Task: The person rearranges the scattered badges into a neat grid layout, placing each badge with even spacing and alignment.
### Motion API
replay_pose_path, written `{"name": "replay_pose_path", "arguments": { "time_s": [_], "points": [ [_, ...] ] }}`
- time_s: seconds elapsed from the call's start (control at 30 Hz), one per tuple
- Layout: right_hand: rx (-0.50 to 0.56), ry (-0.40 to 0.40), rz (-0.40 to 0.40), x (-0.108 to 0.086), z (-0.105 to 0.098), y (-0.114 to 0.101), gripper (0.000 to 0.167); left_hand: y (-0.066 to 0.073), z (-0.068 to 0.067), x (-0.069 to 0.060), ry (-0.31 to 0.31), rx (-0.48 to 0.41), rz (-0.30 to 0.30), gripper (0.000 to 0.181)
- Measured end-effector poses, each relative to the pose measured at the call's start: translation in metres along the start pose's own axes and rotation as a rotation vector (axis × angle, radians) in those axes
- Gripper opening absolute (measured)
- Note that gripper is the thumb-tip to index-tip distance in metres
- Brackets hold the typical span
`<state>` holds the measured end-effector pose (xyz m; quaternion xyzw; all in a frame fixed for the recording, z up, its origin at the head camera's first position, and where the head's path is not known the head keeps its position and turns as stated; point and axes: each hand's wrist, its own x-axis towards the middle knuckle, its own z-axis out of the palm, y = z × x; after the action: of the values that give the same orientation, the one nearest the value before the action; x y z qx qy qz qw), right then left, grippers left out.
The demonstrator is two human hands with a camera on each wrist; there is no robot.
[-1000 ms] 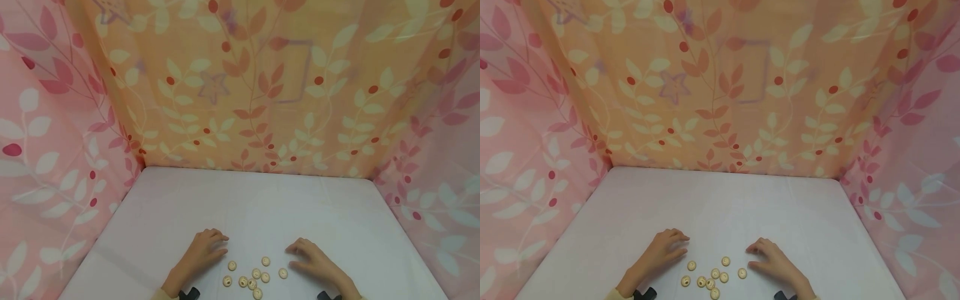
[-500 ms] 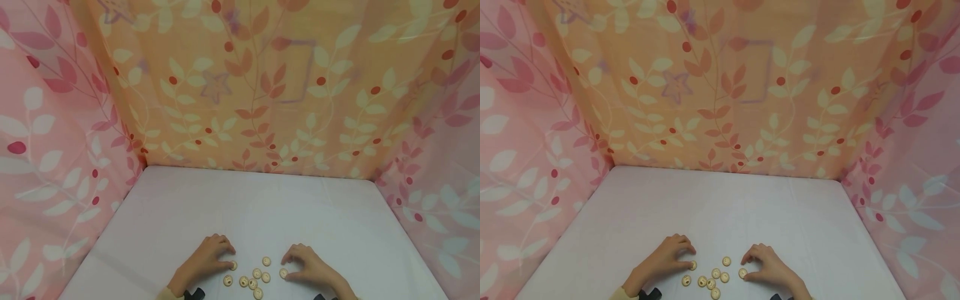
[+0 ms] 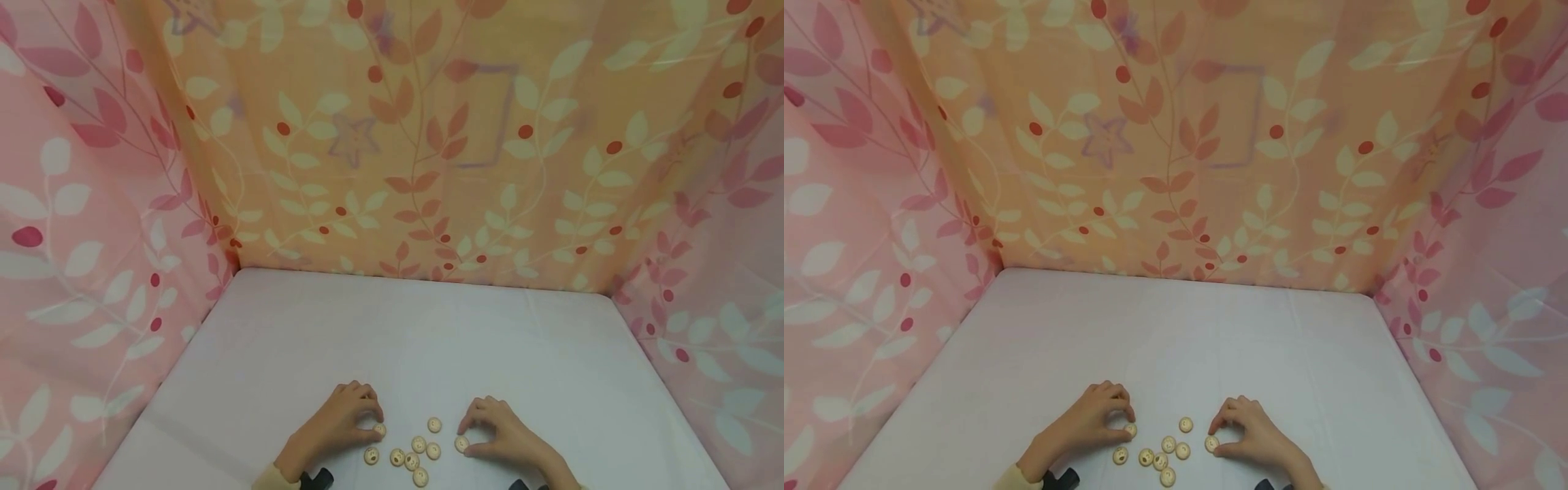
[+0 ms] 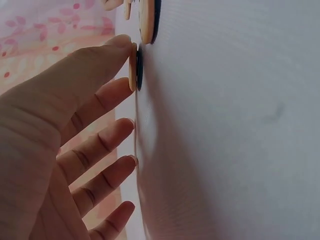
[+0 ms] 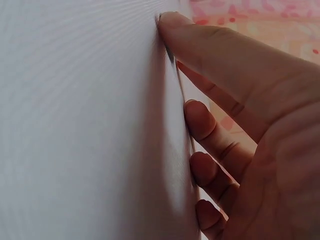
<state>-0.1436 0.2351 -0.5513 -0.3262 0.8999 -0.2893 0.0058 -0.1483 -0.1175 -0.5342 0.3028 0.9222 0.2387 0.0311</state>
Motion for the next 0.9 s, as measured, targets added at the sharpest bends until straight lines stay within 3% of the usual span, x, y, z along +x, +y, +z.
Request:
{"name": "replay_pose_path", "arguments": {
  "time_s": [0.5,0.9],
  "points": [
    [0.018,0.001,-0.014,-0.002,-0.001,-0.002,0.019,0.000,-0.004,0.002,-0.002,0.106,0.093,0.016],
    [-0.009,-0.027,-0.003,0.000,-0.002,0.002,0.025,-0.016,-0.013,0.019,0.039,0.113,0.053,0.017]
  ]
}}
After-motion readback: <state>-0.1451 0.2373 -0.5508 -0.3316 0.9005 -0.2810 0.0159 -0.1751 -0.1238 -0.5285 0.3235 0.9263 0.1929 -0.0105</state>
